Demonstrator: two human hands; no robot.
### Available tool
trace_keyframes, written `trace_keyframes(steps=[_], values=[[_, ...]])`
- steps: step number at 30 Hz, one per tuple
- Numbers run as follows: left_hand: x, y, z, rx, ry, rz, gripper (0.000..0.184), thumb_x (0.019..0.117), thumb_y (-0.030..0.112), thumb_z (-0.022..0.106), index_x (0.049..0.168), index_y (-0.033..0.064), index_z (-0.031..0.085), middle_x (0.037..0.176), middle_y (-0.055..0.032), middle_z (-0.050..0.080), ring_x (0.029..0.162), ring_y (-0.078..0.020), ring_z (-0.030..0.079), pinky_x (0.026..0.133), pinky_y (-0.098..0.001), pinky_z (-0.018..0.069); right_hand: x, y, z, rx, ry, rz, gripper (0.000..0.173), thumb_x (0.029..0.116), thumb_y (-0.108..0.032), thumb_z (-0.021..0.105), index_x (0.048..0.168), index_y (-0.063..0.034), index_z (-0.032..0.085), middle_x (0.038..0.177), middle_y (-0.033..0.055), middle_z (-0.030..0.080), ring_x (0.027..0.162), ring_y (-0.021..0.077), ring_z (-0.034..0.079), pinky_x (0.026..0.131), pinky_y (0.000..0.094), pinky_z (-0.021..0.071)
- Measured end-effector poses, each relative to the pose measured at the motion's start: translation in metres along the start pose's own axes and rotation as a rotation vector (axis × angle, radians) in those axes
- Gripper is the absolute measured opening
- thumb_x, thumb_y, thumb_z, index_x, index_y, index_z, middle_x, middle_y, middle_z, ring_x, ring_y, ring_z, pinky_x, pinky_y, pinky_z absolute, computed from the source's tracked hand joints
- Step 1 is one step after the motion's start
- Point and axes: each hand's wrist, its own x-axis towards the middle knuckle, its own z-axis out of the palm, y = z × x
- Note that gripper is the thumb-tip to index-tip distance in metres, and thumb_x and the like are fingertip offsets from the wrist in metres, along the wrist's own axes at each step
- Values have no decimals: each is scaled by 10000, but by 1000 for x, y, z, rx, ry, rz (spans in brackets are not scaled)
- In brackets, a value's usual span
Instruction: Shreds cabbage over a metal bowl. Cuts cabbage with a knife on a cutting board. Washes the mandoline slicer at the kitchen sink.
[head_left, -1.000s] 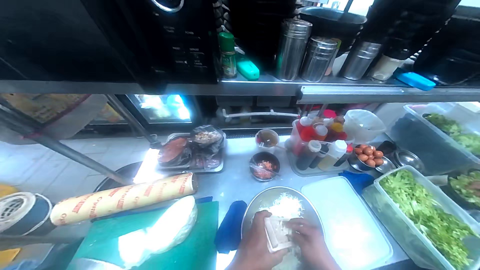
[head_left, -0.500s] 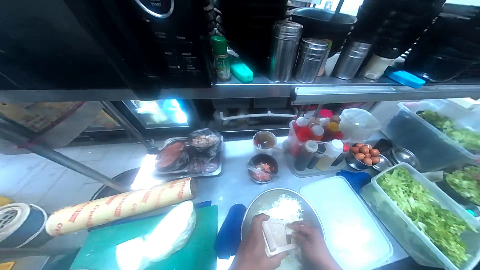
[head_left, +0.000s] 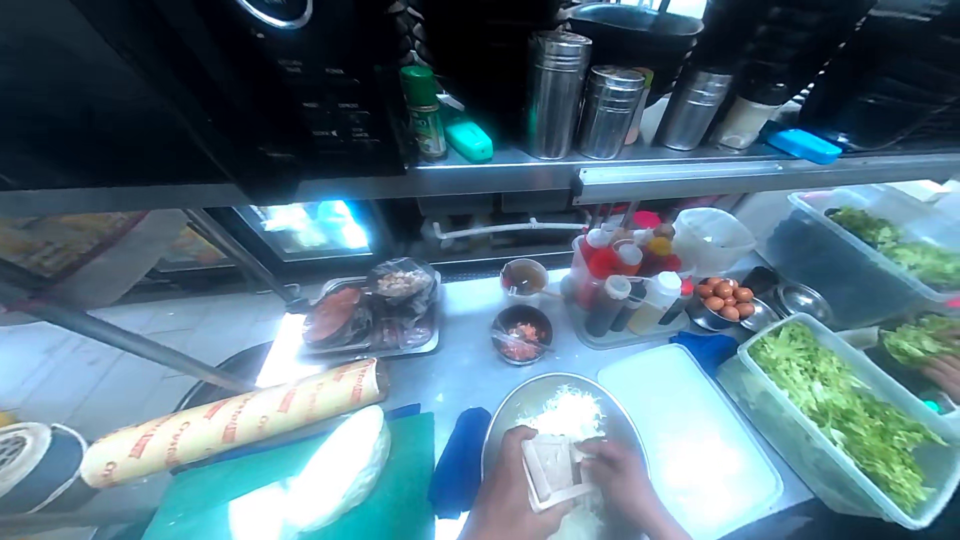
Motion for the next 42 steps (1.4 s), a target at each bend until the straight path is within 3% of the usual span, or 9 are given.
trace_keyframes(steps=[2,6,10,15,19,27,34,37,42], values=[[-1,2,-2,6,0,-11,1088,649,512,932,1478,94,365,1282,-94,639,1065,-131,687,919,-384,609,1,9,-3,-41,10,30,195,934,-158,724,1102,-220,802,1115,-78,763,1029,42,708,943,312,607],[0,0,2,1,3,-17,1094,643,519,935,1479,105,365,1283,-77,639,1069,-126,684,918,-376,614,0,-26,3,29,19,-96,196,947,-104,707,1081,-205,809,1154,-61,756,1110,78,693,1000,329,592],[-1,1,0,7,1,-23,1092,643,525,932,1479,102,372,1291,-82,632,1062,-126,679,924,-375,605,1,11,3,-13,65,9,182,936,-144,722,1078,-217,810,1138,-66,757,1076,55,696,972,310,594],[1,-3,3,13,2,-18,1100,626,526,937,1475,127,362,1305,-52,614,1062,-91,671,913,-334,608,-1,-38,10,119,51,-106,152,914,-90,753,1028,-171,814,1145,-30,758,1103,111,700,976,340,605],[-2,-3,0,-8,-4,-21,1089,641,513,936,1477,120,359,1299,-64,624,1083,-105,674,925,-361,611,4,19,5,97,48,-11,154,926,-144,752,1063,-185,809,1150,-42,758,1087,88,702,968,321,603],[-2,0,1,11,-5,-35,1087,638,528,930,1472,113,370,1307,-70,618,1073,-107,675,922,-354,609,-6,23,-2,35,-23,40,273,939,-217,749,1207,-260,779,1264,-91,722,1213,67,644,1077,342,543],[0,0,2,8,1,-27,1089,631,522,935,1471,122,367,1303,-64,614,1070,-105,671,917,-354,609,1,15,-6,-24,-14,174,304,849,-240,821,1146,-270,767,1112,-101,744,1001,43,703,905,320,620],[0,0,2,7,5,-39,1100,630,531,935,1480,127,367,1327,-64,611,1096,-115,670,929,-367,609,7,1,-11,76,45,221,317,844,-164,774,1158,-196,745,993,-24,753,856,113,720,779,362,634],[0,0,3,24,-8,-66,1103,624,544,926,1480,152,351,1283,-41,629,1060,-101,677,905,-359,615,9,3,-15,363,27,205,321,923,-111,724,1244,-107,720,1080,78,756,955,206,729,838,406,629]])
